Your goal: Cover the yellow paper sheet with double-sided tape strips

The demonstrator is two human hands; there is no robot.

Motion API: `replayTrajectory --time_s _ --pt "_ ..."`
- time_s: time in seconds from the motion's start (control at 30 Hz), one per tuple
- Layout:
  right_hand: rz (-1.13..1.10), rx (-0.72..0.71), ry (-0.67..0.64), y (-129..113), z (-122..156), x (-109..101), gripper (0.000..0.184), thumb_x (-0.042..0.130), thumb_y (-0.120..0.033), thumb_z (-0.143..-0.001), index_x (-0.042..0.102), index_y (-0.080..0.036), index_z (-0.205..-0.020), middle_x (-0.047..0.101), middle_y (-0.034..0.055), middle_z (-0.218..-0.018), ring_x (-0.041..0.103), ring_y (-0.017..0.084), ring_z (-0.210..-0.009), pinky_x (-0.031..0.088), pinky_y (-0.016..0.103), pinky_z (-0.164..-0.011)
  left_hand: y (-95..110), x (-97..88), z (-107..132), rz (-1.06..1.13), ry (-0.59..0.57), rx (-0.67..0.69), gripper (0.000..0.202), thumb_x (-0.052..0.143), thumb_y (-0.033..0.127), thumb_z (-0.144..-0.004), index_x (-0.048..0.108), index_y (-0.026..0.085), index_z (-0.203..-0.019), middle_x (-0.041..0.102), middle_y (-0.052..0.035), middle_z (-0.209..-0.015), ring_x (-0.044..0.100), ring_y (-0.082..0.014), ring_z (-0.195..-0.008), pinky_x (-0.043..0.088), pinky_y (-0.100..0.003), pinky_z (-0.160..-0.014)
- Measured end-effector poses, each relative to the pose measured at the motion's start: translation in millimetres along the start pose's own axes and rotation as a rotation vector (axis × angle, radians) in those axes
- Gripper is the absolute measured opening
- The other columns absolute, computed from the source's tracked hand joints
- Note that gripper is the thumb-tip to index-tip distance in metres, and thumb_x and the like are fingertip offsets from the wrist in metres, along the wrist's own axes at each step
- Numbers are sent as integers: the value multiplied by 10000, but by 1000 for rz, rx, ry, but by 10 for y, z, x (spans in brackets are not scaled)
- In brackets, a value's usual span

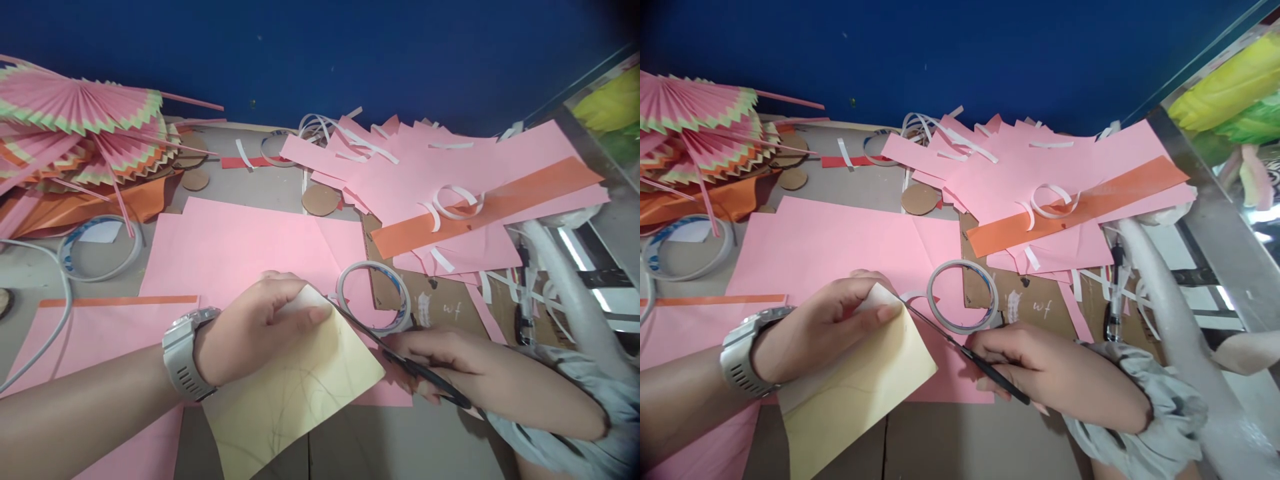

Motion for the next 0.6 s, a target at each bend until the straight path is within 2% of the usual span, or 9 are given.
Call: replayTrajectory --time_s 0.1,0.2,0.3,0.37,0.5,0.6 --pt "-46 -28 -40 -68 -9 39 229 394 -339 -901 540 -180 -825 516 -14 -694 468 96 -606 389 222 -570 -21 4 2 -7 10 -8 319 450 354 -900 497 164 -649 560 15 -722 502 -110 -683 390 -269 -738" --pt "-98 -77 -98 -196 -11 95 213 532 -372 -819 551 -160 -822 518 1 -730 478 109 -650 394 222 -584 -49 23 -12 0 1 -27 340 461 399 -890 510 163 -649 566 6 -736 513 -120 -692 404 -268 -715" --pt "-114 -102 -120 -285 7 121 333 582 -477 -765 560 -149 -815 499 3 -721 449 110 -640 364 217 -541 -80 20 -18 37 -32 -98 345 478 447 -871 540 164 -682 577 0 -771 527 -130 -683 406 -248 -621" --pt "-132 -145 -141 -340 33 147 453 547 -581 -758 573 -138 -846 514 19 -746 463 118 -654 371 228 -557 -18 -14 -13 50 -62 -99 320 493 443 -862 548 171 -703 567 18 -752 523 -127 -678 392 -233 -594" --pt "-160 -234 -159 -403 74 171 603 493 -669 -747 592 -108 -945 548 57 -817 514 139 -719 420 253 -629 234 -84 28 6 -153 11 220 482 366 -875 561 187 -775 556 43 -775 510 -127 -750 382 -229 -678" --pt "-170 -269 -191 -453 81 211 652 456 -692 -752 595 -98 -983 544 45 -778 499 103 -634 411 201 -519 269 -143 70 -47 -155 2 236 481 358 -874 498 185 -715 478 58 -709 451 -102 -670 351 -213 -615"
Point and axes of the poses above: each hand's wrist, its own z-axis away from the middle knuckle, its own x-axis out of the palm, y = z × x, the point moved 10 cm from there along -z, towards the middle knuckle
